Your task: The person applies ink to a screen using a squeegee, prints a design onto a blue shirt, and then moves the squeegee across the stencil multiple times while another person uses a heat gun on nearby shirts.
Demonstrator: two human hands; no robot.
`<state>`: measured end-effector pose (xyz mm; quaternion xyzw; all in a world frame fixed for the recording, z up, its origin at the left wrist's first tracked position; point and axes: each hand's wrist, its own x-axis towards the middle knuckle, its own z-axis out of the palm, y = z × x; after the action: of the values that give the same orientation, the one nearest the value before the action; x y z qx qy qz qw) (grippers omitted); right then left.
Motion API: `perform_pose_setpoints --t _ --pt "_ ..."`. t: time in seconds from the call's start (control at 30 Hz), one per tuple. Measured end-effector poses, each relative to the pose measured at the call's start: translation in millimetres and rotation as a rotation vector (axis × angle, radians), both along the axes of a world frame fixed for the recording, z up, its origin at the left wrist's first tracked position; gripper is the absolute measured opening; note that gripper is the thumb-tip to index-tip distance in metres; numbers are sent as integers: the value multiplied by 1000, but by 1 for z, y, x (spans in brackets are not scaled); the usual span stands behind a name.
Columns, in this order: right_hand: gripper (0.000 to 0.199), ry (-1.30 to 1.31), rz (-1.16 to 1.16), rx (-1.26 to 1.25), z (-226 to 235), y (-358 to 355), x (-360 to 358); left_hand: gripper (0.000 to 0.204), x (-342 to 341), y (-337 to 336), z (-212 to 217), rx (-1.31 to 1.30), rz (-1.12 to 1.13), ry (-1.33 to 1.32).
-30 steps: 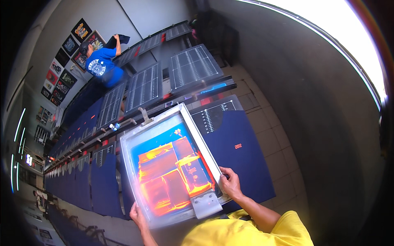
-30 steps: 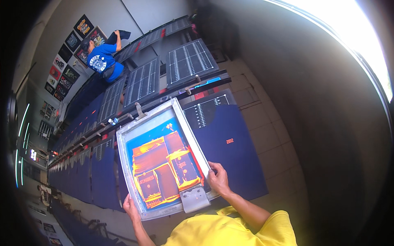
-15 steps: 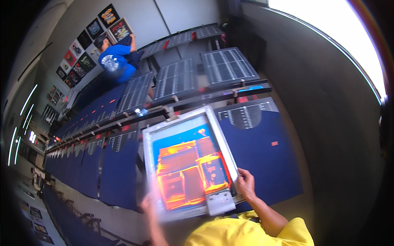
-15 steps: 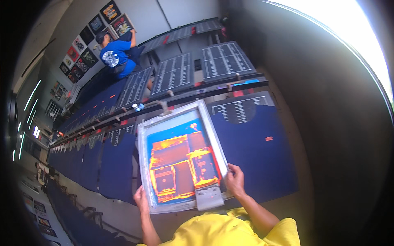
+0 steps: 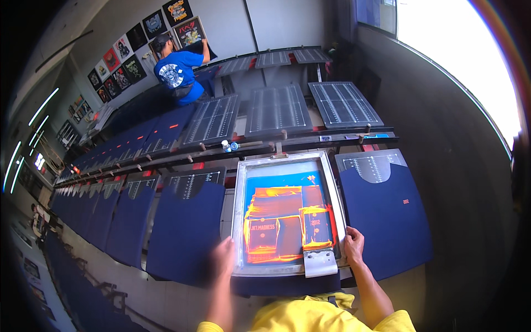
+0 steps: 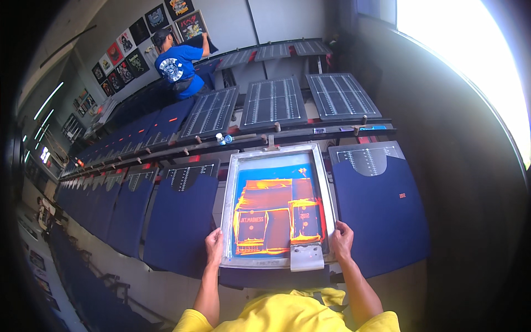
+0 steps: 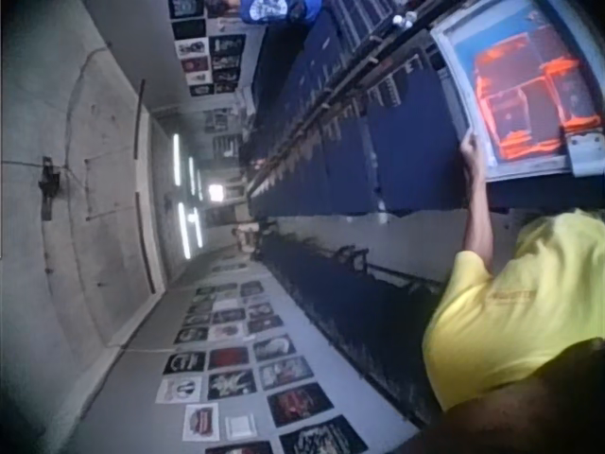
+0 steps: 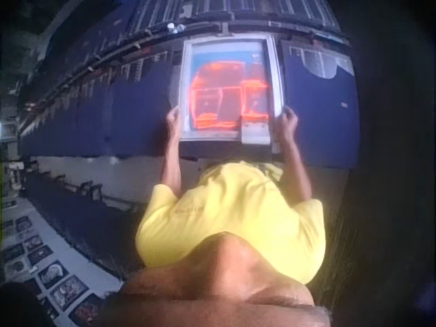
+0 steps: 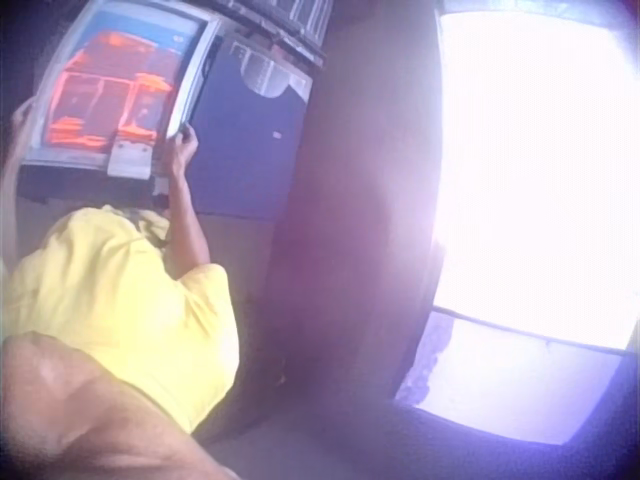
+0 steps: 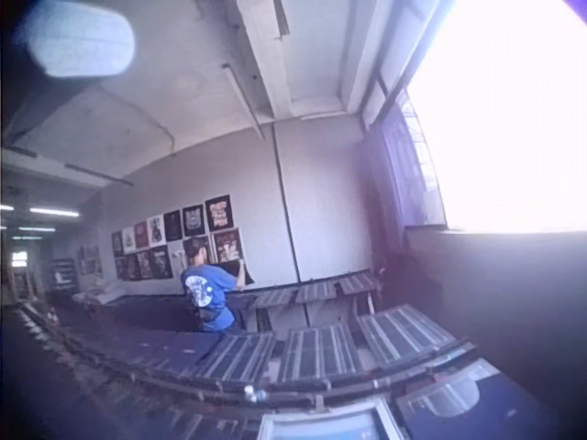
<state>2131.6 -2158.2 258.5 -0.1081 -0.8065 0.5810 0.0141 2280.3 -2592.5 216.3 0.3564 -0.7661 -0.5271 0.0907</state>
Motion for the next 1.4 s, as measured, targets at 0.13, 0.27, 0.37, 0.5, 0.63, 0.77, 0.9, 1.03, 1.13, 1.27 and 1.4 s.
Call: perform_pose_setpoints --t 0.13,0.27,0.37,0.5,0.63,0.77,0.9,1.03,1.13,1.27,1.4 --pt "36 -20 -12 45 8 -21 -3 42 -7 -15 0 13 -7 21" --pt "38 16 -41 21 -11 -20 -9 44 -19 -16 14 71 -28 51" --pt "38 15 -44 16 -13 -25 -12 45 -22 -22 12 97 -25 80" --pt "39 -7 -48 35 -1 -33 -13 45 -28 -27 9 106 -29 79" --pt "38 -1 -62 109 3 -31 -15 42 -31 -21 14 83 -29 48" --pt "37 -6 -61 90 -6 -33 -21 36 -31 -31 -7 -30 -3 1" --pt "37 43 -77 126 -15 -33 -20 34 -30 -30 -8 -46 -1 5" --pt "34 9 -89 107 -15 -34 -20 33 -30 -27 -6 20 17 33" --pt "33 12 -96 160 -17 -35 -22 33 -32 -28 -10 -34 21 25" --pt "32 50 -92 153 -20 -35 -23 32 -33 -28 -13 -17 20 29" --pt "34 81 -96 220 -24 -40 -23 32 -34 -30 -22 -137 1 2"
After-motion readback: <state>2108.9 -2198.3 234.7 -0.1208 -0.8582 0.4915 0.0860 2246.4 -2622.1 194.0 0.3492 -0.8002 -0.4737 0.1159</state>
